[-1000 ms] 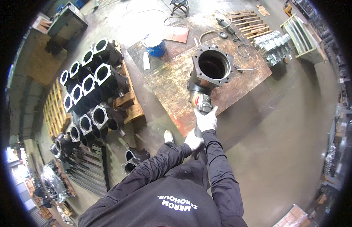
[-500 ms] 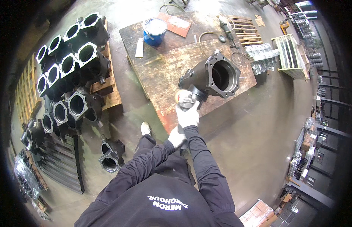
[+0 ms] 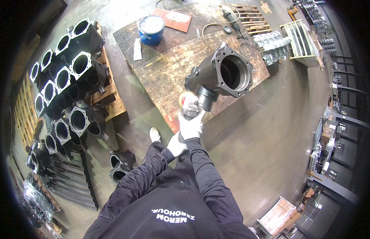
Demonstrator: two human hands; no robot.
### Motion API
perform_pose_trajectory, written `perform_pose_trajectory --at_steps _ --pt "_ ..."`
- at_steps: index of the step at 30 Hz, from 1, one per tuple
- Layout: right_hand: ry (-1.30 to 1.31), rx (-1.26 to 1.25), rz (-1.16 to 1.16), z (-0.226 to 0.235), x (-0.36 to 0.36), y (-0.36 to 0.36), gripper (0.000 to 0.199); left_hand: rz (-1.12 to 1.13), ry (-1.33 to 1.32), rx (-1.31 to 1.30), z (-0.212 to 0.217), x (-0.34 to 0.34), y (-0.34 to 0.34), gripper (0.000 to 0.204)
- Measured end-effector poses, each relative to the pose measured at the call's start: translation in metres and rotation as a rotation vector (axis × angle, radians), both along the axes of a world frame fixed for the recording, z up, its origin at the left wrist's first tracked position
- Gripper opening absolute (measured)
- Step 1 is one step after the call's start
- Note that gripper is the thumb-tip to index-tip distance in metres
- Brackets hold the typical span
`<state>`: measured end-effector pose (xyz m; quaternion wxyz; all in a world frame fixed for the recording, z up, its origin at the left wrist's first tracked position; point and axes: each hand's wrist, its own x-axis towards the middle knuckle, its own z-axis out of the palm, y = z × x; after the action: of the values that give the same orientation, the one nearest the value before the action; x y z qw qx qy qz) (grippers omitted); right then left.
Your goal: The person uses an angle grinder to smooth the edges and surfaces of a black metal exhaust manifold. They rotate the part multiple times to access different areas, then place it on a workbench among similar parts.
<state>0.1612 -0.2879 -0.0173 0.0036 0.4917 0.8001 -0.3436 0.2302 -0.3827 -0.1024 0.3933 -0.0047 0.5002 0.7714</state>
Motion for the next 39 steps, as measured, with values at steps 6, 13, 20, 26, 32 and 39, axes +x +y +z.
perform_pose_trajectory --at_steps 6,13,20,26,32,39 --pt "0.005 0.002 0.015 -0.011 -0.011 -0.009 0.091 -0.119 -0.040 -0.113 -0.018 -0.008 -0.013 0.060" --pt "-0.178 0.001 0.083 0.025 0.000 -0.002 0.086 -0.079 0.157 -0.001 0.002 0.019 0.007 0.043" --pt "-0.266 0.176 0.410 0.057 0.002 0.040 0.081 0.044 0.006 -0.251 0.062 0.046 0.075 0.027" --pt "-0.452 0.213 0.618 0.072 -0.027 0.069 0.082 0.312 -0.740 0.110 0.118 0.023 0.126 0.034" --pt "-0.568 0.310 0.732 0.054 -0.051 0.056 0.092 0.358 -0.839 0.166 0.116 -0.006 0.115 0.027" --pt "-0.643 0.306 0.847 0.025 -0.081 0.037 0.096 0.530 -1.080 0.290 0.090 -0.028 0.112 0.029"
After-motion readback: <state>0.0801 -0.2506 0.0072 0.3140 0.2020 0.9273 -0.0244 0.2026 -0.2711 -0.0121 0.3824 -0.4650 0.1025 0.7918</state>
